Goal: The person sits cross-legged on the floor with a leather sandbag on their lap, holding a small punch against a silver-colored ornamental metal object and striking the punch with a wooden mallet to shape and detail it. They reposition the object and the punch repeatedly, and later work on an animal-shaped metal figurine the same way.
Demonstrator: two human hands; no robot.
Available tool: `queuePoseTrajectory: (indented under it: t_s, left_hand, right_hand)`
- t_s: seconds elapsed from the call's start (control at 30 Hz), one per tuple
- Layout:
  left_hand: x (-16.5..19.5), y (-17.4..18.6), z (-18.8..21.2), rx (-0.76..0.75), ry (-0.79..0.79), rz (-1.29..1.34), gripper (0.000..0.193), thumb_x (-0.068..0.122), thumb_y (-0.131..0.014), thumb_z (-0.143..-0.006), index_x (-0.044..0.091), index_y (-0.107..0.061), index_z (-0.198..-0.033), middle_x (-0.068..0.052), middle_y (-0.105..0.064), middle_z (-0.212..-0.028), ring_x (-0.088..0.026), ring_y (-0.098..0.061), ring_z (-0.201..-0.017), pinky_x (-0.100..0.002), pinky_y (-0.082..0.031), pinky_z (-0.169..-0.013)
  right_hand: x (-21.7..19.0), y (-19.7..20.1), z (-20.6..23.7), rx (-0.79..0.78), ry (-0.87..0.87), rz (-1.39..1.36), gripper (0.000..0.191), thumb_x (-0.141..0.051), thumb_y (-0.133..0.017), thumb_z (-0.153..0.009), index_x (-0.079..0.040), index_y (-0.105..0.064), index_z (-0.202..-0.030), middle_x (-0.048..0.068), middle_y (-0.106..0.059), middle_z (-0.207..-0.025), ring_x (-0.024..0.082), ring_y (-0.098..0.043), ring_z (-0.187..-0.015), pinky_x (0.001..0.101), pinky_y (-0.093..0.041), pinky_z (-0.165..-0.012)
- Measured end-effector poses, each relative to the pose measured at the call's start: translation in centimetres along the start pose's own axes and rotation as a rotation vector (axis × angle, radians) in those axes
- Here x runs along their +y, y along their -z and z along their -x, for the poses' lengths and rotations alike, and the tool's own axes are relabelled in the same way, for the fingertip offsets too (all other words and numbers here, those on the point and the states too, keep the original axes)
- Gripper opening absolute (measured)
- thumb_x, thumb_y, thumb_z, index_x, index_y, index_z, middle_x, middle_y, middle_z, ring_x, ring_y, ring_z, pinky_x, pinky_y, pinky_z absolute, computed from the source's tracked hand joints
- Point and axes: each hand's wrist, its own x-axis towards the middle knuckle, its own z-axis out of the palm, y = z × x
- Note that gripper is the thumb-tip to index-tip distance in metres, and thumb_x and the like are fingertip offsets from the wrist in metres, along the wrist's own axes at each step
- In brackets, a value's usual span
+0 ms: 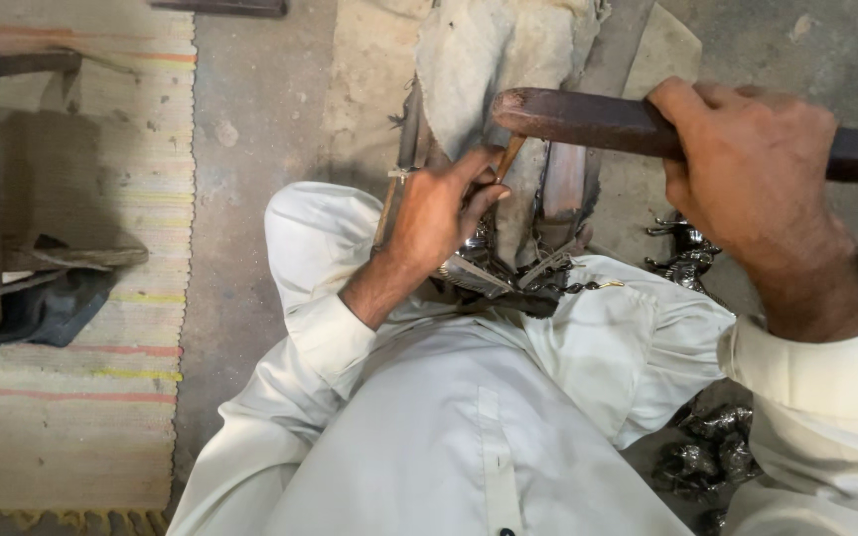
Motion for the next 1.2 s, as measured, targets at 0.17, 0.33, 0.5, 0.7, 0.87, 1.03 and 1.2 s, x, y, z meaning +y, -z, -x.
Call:
queuePoseTrajectory:
  t_s: [0.17,0.33,0.5,0.7,0.87,1.03,1.2]
  left_hand:
    - [0.5,0.7,-0.9,-0.109,0.119,0.044,0.036,0.008,-0.078,-0.089,0.005,-0.065,-0.122,-0.013,-0.077,-0.088,-0.028,-0.078,-0.075,-0.038,-0.06,-0.066]
    - [0.8,0.8,-1.8,-0.159,0.079,0.003,0.038,0.007,-0.08,-0.088,0.005,-0.066,-0.123,-0.015,-0.077,-0.088,-0.03,-0.077,-0.079,-0.04,-0.059,-0.069]
    - [0.5,0.7,-3.0,-0.251,0.063,-0.021,0.041,0.008,-0.081,-0.083,0.006,-0.066,-0.121,-0.014,-0.077,-0.091,-0.029,-0.078,-0.084,-0.04,-0.059,-0.071]
    - [0.5,0.2,-4.6,-0.383,0.022,-0.114,0.044,0.011,-0.083,-0.079,0.009,-0.069,-0.122,-0.012,-0.079,-0.088,-0.03,-0.077,-0.081,-0.044,-0.056,-0.071]
    - [0.5,0.1,-4.9,-0.455,0.001,-0.169,0.042,0.012,-0.084,-0.08,0.01,-0.07,-0.12,-0.012,-0.078,-0.088,-0.032,-0.076,-0.086,-0.046,-0.055,-0.074]
    - [0.4,-0.1,-4.8,-0.46,-0.01,-0.162,0.041,0.009,-0.083,-0.079,0.009,-0.07,-0.118,-0.011,-0.079,-0.091,-0.032,-0.076,-0.087,-0.046,-0.055,-0.073]
    - [0.2,0.8,-3.2,-0.207,-0.056,-0.038,0.033,0.005,-0.077,-0.09,0.007,-0.063,-0.12,-0.015,-0.079,-0.103,-0.027,-0.08,-0.094,-0.037,-0.063,-0.078]
  right_hand:
    - [1.3,-1.7,0.7,-0.148,-0.076,-0.075,0.039,-0.014,-0.08,-0.08,-0.013,-0.065,-0.116,0.009,-0.068,-0.079,0.032,-0.069,-0.071,0.0446,-0.051,-0.066]
    - [2.9,-3.6,1.8,-0.192,-0.187,-0.184,0.028,-0.017,-0.078,-0.089,-0.012,-0.063,-0.112,0.009,-0.069,-0.076,0.033,-0.069,-0.075,0.0482,-0.051,-0.073]
    - [3.5,-5.7,3.6,-0.154,-0.273,-0.348,0.029,-0.019,-0.075,-0.094,-0.015,-0.065,-0.121,0.008,-0.07,-0.083,0.031,-0.069,-0.073,0.0474,-0.05,-0.075]
    - [3.5,-8.1,6.0,-0.207,-0.359,-0.361,0.027,-0.02,-0.078,-0.09,-0.014,-0.066,-0.114,0.01,-0.071,-0.082,0.033,-0.07,-0.076,0.0474,-0.051,-0.073]
    - [2.1,-9.4,7.7,-0.163,-0.476,-0.656,0.033,-0.02,-0.079,-0.091,-0.011,-0.061,-0.117,0.015,-0.07,-0.089,0.038,-0.068,-0.084,0.0475,-0.051,-0.073]
    - [1.3,-9.3,8.0,-0.179,-0.584,-0.664,0.033,-0.022,-0.079,-0.091,-0.008,-0.058,-0.113,0.018,-0.071,-0.092,0.039,-0.069,-0.085,0.0486,-0.051,-0.075]
    - [1.4,-8.8,7.3,-0.43,-0.271,-0.212,0.038,-0.014,-0.077,-0.079,-0.017,-0.067,-0.116,0.013,-0.074,-0.086,0.037,-0.072,-0.088,0.0493,-0.052,-0.076]
